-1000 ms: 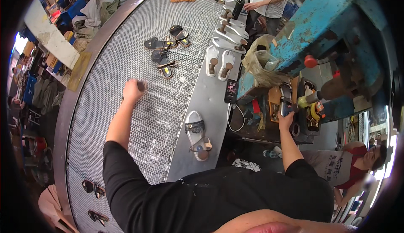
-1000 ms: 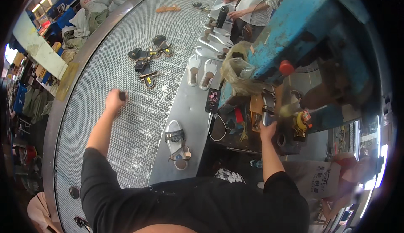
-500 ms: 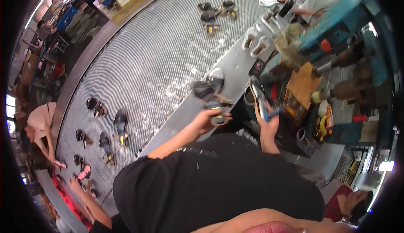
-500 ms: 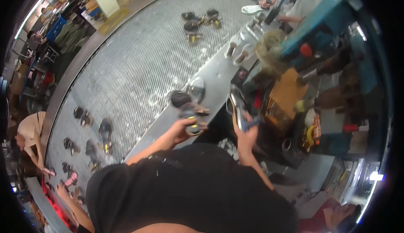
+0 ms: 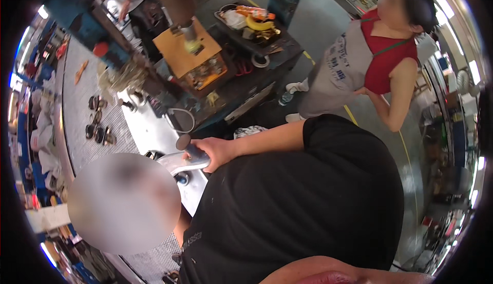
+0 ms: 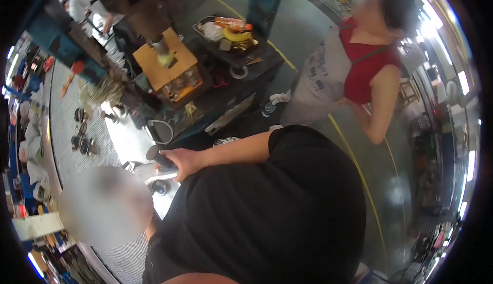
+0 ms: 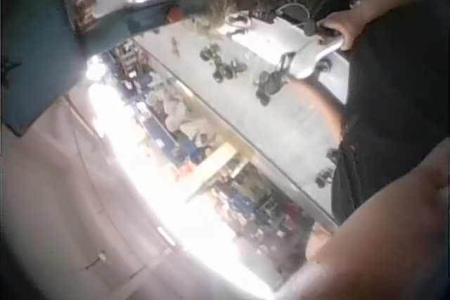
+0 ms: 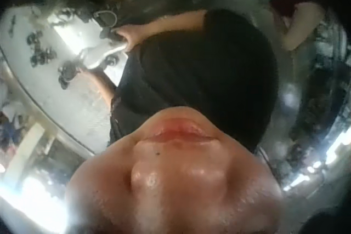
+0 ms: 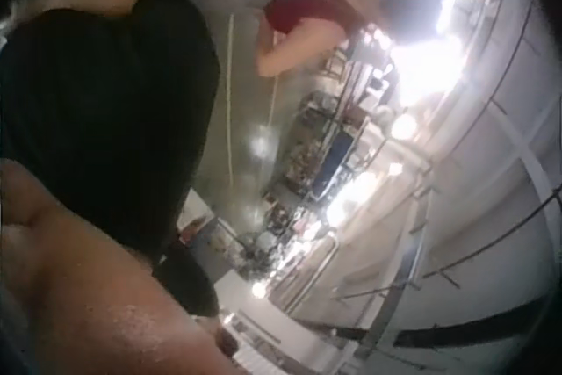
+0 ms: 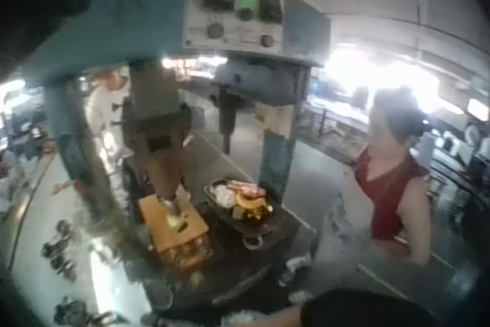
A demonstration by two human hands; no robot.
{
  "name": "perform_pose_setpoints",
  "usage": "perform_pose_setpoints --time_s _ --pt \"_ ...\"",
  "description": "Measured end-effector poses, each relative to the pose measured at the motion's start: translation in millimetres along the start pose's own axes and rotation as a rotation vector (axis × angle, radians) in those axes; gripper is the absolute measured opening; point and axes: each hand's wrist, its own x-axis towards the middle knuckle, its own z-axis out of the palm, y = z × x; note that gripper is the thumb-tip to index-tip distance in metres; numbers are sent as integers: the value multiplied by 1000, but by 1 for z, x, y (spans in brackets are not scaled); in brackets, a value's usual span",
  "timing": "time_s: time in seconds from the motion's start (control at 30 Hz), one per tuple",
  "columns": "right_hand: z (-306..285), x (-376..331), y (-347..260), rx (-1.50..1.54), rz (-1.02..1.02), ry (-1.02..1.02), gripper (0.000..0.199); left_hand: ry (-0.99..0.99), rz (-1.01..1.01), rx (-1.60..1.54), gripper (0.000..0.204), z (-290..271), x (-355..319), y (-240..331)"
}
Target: The person manufactures sandals by picking sandals from a conveyor, fitting them onto shoe lasts by hand, pressing them under a mechanical press, and removing the sandals from the lasts.
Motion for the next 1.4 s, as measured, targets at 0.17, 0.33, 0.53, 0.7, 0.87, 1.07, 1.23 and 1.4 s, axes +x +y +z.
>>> perform_pose_setpoints --time_s 0.17,0.33,0.53,0.7,0.87,1.07,1.23,1.4 --pt "-27 -14 14 -40 71 231 69 -253 166 787 38 100 4 -78" --pt "-42 -16 51 -43 83 637 63 -424 -235 721 53 158 -24 -111" --pt "-123 30 109 -476 98 910 61 -450 -195 819 57 131 -22 -108" --pt "-158 61 166 -783 86 868 68 -341 -303 846 49 94 -41 -115" --pt "-156 65 168 -815 188 859 68 -228 -293 778 44 35 -60 -129" --pt "-181 102 182 -889 267 886 86 -182 -176 920 38 4 -66 -133" --pt "-175 116 184 -711 229 832 104 80 717 1186 43 -20 -60 -111" --pt "-178 98 164 -839 13 994 70 155 674 1898 43 -9 -30 -57"
